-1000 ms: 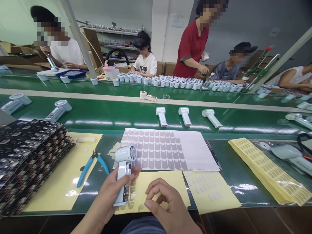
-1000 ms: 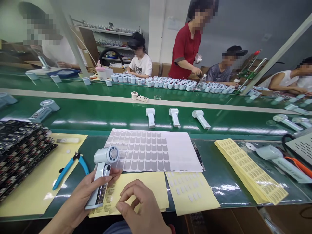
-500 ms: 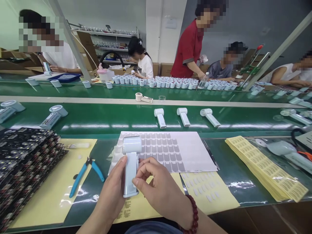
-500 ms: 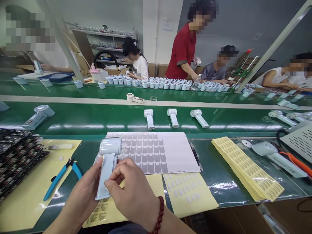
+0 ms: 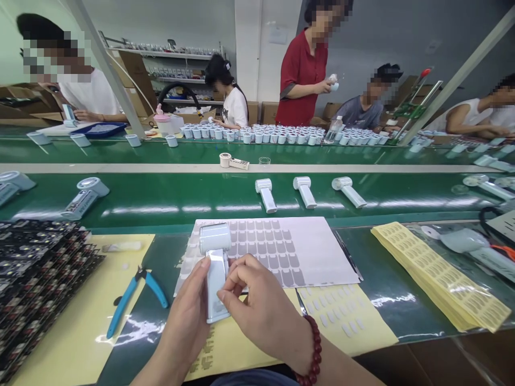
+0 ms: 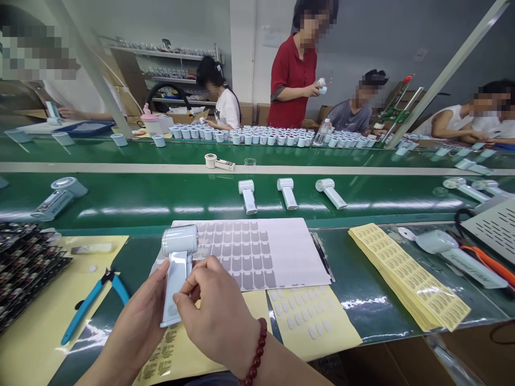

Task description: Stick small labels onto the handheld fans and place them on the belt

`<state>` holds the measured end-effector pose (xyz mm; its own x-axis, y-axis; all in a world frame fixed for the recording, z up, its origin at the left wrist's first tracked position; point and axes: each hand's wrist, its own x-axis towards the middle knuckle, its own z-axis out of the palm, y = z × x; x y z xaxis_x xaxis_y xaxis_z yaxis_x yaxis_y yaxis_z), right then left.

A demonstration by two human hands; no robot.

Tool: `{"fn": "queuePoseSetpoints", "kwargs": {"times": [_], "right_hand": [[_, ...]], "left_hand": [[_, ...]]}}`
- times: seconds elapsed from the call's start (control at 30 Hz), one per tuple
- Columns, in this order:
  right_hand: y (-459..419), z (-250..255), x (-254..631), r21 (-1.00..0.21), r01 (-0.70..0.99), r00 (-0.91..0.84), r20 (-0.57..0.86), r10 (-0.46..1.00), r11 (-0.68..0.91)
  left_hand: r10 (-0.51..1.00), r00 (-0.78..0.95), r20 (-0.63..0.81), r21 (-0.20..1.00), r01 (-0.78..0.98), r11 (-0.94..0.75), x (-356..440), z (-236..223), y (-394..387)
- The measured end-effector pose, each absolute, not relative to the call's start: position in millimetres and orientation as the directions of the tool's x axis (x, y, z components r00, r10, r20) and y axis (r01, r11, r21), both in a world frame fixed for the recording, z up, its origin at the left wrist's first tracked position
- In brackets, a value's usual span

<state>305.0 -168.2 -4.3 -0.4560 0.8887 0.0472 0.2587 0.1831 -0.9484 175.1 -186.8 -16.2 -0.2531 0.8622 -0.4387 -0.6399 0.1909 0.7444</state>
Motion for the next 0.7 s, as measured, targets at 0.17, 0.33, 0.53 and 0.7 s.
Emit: {"fn": "queuePoseSetpoints", "kwargs": {"times": [0.17,0.33,0.53,0.7], "right_hand": [[-163.6,-2.7,309.7,-0.953,0.231,-0.447,0.073,0.891,0.194],[-153.7,-3.4,313.6,-1.000,0.021,-0.475,-0.028,0.879,-0.021],[-124.5,-15.8,345.3,-0.920,0.349,-0.229,0.100,0.968,0.177],[-86.3,-37.0,390.3,-0.677,0.726,-0.083,0.091,0.992,0.123]], "left_hand": [[0.943,-0.111,-0.315,0.783,-0.591,0.193,174.9,-10.1,-193.9],[0.953,0.028,-0.301,0.787,-0.556,0.266,172.7,-11.5,-196.4],[0.922,-0.094,-0.375,0.830,-0.477,0.289,157.1,-6.1,-163.4],[0.895,-0.278,-0.349,0.930,-0.222,0.293,127.9,-4.2,-88.8]]}}
